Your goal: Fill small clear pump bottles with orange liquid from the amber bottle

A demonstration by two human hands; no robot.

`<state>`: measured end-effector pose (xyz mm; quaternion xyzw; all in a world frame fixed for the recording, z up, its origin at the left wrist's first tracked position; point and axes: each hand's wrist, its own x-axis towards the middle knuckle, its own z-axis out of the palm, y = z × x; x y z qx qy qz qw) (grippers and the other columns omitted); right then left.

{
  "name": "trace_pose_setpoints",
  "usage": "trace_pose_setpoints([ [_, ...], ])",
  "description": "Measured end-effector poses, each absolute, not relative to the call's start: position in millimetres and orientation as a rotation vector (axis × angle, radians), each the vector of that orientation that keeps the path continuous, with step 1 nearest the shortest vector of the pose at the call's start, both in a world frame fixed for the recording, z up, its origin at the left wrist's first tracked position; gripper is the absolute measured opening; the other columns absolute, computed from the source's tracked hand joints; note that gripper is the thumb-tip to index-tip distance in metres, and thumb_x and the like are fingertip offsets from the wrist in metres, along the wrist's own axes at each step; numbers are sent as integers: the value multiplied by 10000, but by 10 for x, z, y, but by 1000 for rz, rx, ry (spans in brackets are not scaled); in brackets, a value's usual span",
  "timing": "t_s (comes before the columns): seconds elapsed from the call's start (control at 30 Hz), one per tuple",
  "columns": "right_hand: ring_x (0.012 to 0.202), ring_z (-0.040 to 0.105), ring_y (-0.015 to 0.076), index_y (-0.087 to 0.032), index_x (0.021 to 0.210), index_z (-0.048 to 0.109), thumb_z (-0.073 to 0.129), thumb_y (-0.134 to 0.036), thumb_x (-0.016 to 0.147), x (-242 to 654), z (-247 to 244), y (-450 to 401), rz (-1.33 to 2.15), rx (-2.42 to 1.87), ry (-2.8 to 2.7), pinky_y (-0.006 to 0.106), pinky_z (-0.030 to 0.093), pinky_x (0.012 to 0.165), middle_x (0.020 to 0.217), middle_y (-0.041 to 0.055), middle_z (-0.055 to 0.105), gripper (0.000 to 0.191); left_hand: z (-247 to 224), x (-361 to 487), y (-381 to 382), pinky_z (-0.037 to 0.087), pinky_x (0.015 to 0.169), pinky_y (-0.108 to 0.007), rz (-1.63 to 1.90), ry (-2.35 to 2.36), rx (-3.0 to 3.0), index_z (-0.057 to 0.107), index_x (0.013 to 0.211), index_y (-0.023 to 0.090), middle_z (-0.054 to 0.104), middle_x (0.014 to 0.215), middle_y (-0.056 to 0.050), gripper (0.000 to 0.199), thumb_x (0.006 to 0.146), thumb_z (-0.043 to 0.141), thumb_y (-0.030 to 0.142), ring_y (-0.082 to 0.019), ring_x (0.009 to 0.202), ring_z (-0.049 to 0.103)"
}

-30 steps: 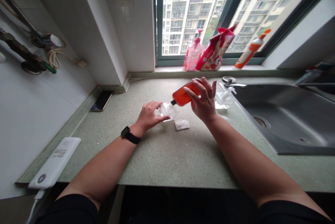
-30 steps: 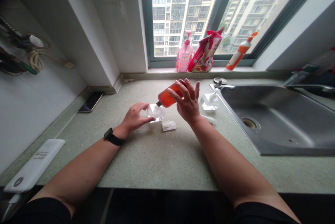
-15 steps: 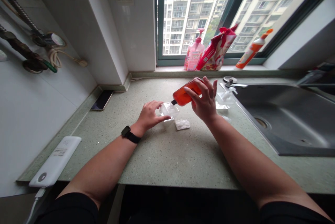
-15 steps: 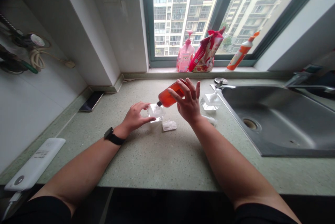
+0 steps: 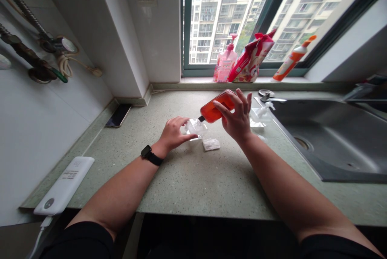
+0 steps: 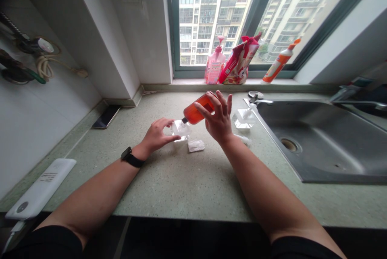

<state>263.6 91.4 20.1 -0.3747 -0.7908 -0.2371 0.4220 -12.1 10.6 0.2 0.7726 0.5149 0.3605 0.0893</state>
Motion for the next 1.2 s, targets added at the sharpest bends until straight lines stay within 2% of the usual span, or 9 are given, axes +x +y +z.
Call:
trace_pose_setpoints([
  [0.47,1594,391,421,-516,1662,356,623,-56,912,2644,242,904,-732,-903,-1995,745,328,1278,1689,45,455,919,13,-120,105,544,948,-467,1067,1524,2297,699,1278,205,776,1124,-93,719,829,798,758,-296,1035,722],
  [0.87,1596,377,452,-523,1678,322,635,-62,908,2653,262,903,-706,-925,-2026,754,350,1264,1735,41,394,950,10,-118,103,544,947,-468,1070,1527,2299,698,1272,201,779,1126,-93,706,826,819,735,-299,1035,725],
  [1.2,1591,386,427,-499,1650,385,634,-77,918,2651,278,905,-745,-863,-2007,729,390,1252,1642,64,480,881,5,-112,108,546,932,-462,1083,1534,2297,704,1247,209,778,1103,-86,680,828,820,732,-293,1017,726],
])
